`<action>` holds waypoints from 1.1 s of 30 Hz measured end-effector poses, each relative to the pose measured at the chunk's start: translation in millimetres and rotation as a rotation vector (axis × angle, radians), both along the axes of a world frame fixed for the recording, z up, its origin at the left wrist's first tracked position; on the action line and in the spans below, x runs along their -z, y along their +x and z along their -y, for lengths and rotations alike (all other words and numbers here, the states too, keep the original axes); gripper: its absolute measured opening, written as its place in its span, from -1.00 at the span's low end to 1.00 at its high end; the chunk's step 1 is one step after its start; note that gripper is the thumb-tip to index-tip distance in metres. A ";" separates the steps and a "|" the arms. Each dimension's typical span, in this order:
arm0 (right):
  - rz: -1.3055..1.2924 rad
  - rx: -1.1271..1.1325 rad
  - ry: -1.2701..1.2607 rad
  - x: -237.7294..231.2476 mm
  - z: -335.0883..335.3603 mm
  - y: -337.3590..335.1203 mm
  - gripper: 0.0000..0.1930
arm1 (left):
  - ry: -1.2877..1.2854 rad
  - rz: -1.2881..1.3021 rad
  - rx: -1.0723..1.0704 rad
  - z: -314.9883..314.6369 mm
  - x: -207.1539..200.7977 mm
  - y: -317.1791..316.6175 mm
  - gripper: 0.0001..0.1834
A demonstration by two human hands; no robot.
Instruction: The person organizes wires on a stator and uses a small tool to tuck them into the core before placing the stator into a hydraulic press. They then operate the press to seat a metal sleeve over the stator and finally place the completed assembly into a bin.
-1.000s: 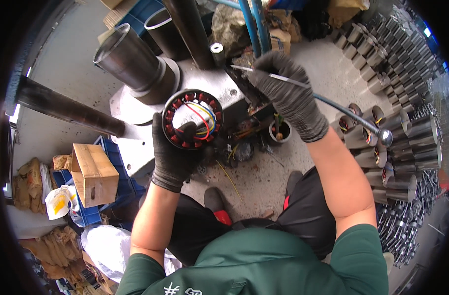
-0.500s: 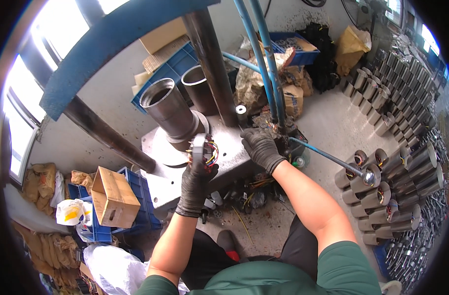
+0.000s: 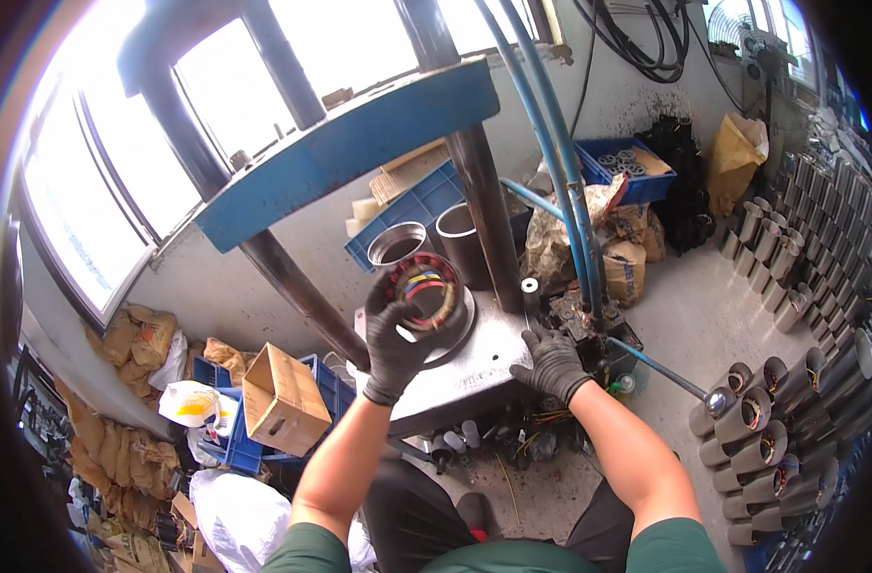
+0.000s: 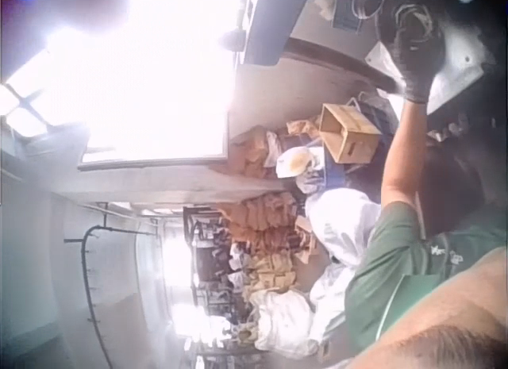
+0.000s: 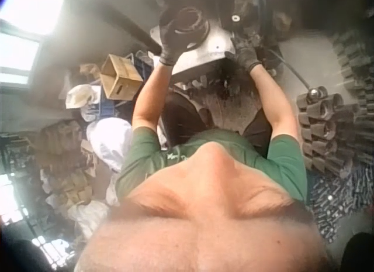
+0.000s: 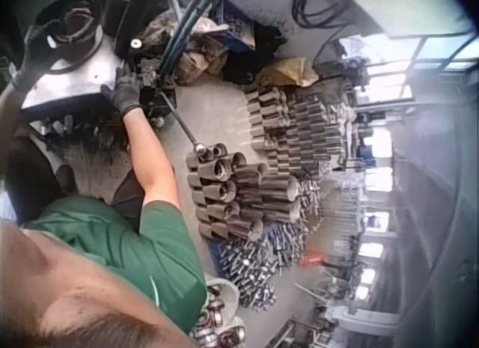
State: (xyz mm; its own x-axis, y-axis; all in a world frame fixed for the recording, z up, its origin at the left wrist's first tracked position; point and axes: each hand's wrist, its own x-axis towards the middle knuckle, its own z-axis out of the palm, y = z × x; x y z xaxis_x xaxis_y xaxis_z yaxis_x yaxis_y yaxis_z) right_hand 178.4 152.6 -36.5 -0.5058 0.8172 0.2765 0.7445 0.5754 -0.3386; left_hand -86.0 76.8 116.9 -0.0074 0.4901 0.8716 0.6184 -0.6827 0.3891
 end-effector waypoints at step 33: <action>0.028 -0.095 -0.150 -41.1 31.8 24.6 -0.40 | -0.431 -0.037 -0.226 -99.4 -62.0 -93.5 -0.58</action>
